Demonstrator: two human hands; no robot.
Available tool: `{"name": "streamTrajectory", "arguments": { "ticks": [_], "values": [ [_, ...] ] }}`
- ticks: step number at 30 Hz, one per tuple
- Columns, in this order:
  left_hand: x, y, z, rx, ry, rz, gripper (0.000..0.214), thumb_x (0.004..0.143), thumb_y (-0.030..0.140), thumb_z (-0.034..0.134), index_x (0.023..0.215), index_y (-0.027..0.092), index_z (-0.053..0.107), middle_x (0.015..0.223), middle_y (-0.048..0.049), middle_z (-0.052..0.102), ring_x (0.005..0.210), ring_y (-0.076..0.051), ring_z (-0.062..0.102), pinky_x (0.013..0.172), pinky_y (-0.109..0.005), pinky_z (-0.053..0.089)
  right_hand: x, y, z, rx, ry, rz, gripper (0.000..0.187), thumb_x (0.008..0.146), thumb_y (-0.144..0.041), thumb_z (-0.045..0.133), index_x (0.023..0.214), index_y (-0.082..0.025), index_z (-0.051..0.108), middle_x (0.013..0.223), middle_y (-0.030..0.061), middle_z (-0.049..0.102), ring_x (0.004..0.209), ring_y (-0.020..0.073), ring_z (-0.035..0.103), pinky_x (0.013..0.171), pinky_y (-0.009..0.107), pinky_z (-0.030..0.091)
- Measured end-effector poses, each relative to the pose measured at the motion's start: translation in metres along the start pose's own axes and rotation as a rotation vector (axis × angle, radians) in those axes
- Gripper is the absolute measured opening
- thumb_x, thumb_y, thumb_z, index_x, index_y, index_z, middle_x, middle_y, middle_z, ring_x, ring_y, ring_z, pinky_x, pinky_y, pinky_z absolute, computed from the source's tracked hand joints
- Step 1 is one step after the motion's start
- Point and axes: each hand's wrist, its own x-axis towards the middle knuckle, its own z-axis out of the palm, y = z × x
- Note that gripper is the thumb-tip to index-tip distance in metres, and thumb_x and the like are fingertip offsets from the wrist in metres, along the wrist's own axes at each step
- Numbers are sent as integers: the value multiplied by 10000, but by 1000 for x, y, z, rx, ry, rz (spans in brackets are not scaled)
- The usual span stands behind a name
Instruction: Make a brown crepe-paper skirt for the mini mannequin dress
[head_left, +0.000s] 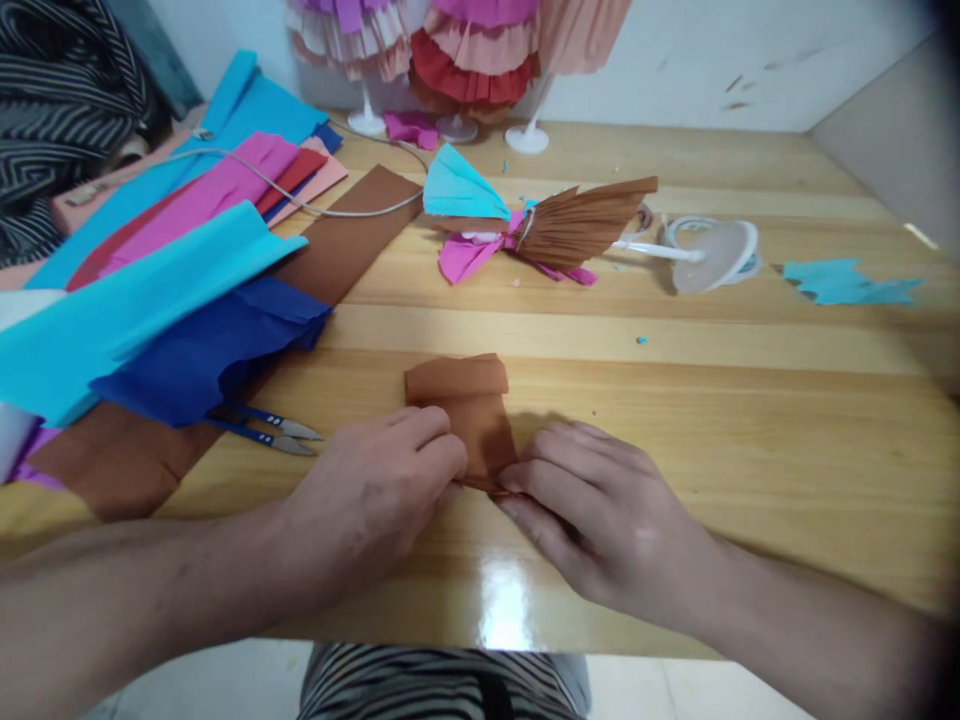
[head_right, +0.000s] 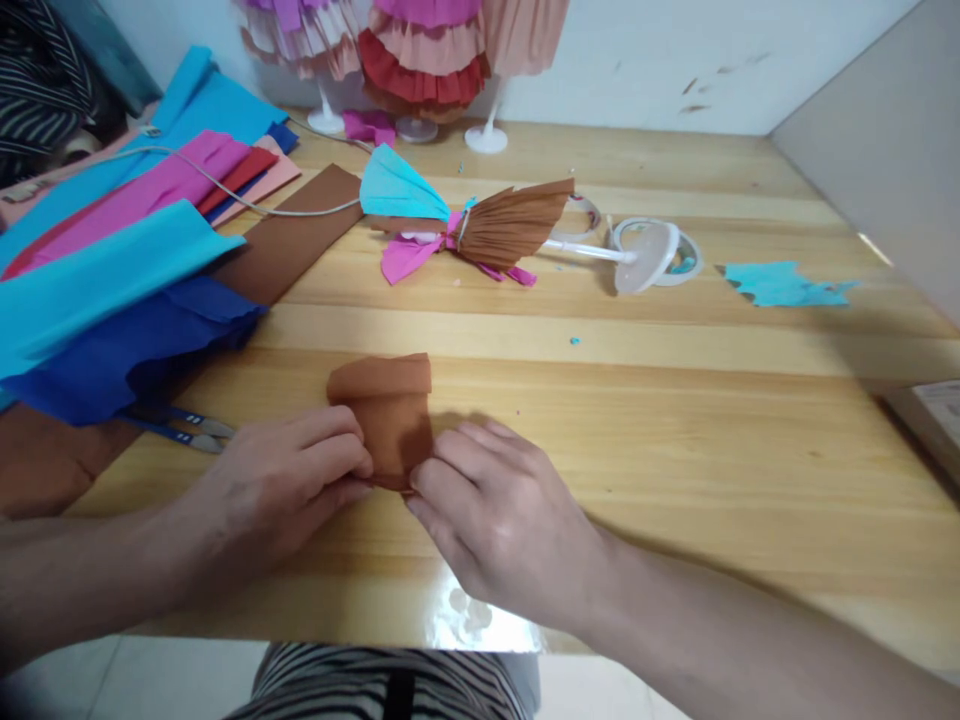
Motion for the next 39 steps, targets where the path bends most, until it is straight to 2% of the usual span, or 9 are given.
{"name": "streamTrajectory", "arguments": {
  "ticks": [8, 12, 15, 19, 24, 28, 33, 36, 39],
  "values": [
    [6, -1, -4, -99, -100, -118, 134, 838, 128, 526, 718, 142, 583, 726, -5, 567, 659, -134, 532, 578, -244, 378, 1, 1, -1, 31, -39, 29, 185, 875, -109, 463, 734, -142, 578, 630, 32, 518, 610, 158, 434, 603, 306, 369],
    [10, -2, -8, -242, -61, -147, 100, 792, 89, 579, 707, 139, 590, 719, 11, 565, 671, -112, 528, 590, -221, 368, 2, 3, -2, 55, -47, 48, 169, 879, -118, 454, 735, -161, 532, 642, 26, 513, 606, 151, 434, 599, 292, 370],
    [13, -2, -12, -337, 16, -154, 129, 766, 43, 578, 677, 137, 585, 704, 22, 546, 666, -93, 511, 592, -209, 354, 4, 6, -6, 131, -49, 79, 147, 879, -115, 450, 756, -177, 501, 647, 10, 500, 591, 137, 436, 567, 263, 362],
    [20, -2, -18, -409, 183, -211, 133, 742, 41, 573, 662, 141, 609, 724, 16, 552, 698, -98, 519, 618, -215, 364, 14, 12, -17, 196, -37, 132, 150, 890, -125, 446, 758, -186, 480, 671, 7, 503, 620, 129, 473, 559, 232, 367],
    [36, -4, -27, -550, 321, -412, 60, 710, 123, 606, 670, 142, 647, 626, 31, 534, 581, -89, 474, 535, -210, 334, 34, 22, -32, 132, -1, 229, 168, 881, -180, 459, 718, -187, 496, 679, 18, 528, 621, 134, 485, 569, 240, 365],
    [40, -8, -32, -813, 370, -567, 106, 669, 231, 670, 687, 132, 637, 461, 81, 406, 438, -55, 337, 438, -191, 223, 49, 30, -37, 195, -58, 390, 179, 848, -242, 486, 680, -188, 514, 576, -13, 517, 528, 120, 442, 522, 241, 323],
    [25, -17, -32, -1211, 584, -697, 312, 765, 446, 591, 853, 147, 607, 403, 102, 344, 354, -45, 229, 361, -180, 138, 51, 40, -34, 439, -45, 535, 237, 829, -376, 482, 674, -198, 474, 503, -32, 494, 468, 110, 422, 478, 233, 321],
    [16, -16, -32, -1310, 548, -724, 408, 803, 495, 540, 1005, 142, 583, 395, 79, 428, 331, -55, 287, 336, -160, 177, 46, 41, -31, 519, -26, 572, 273, 820, -428, 495, 681, -195, 464, 500, -36, 488, 467, 103, 416, 480, 229, 323],
    [15, -10, -31, -1358, 364, -665, 609, 794, 570, 530, 1213, 129, 496, 447, 24, 564, 328, -77, 397, 328, -153, 252, 41, 39, -28, 569, -45, 577, 298, 829, -445, 502, 677, -192, 456, 510, -39, 477, 471, 94, 402, 474, 222, 309]
  ]
}}
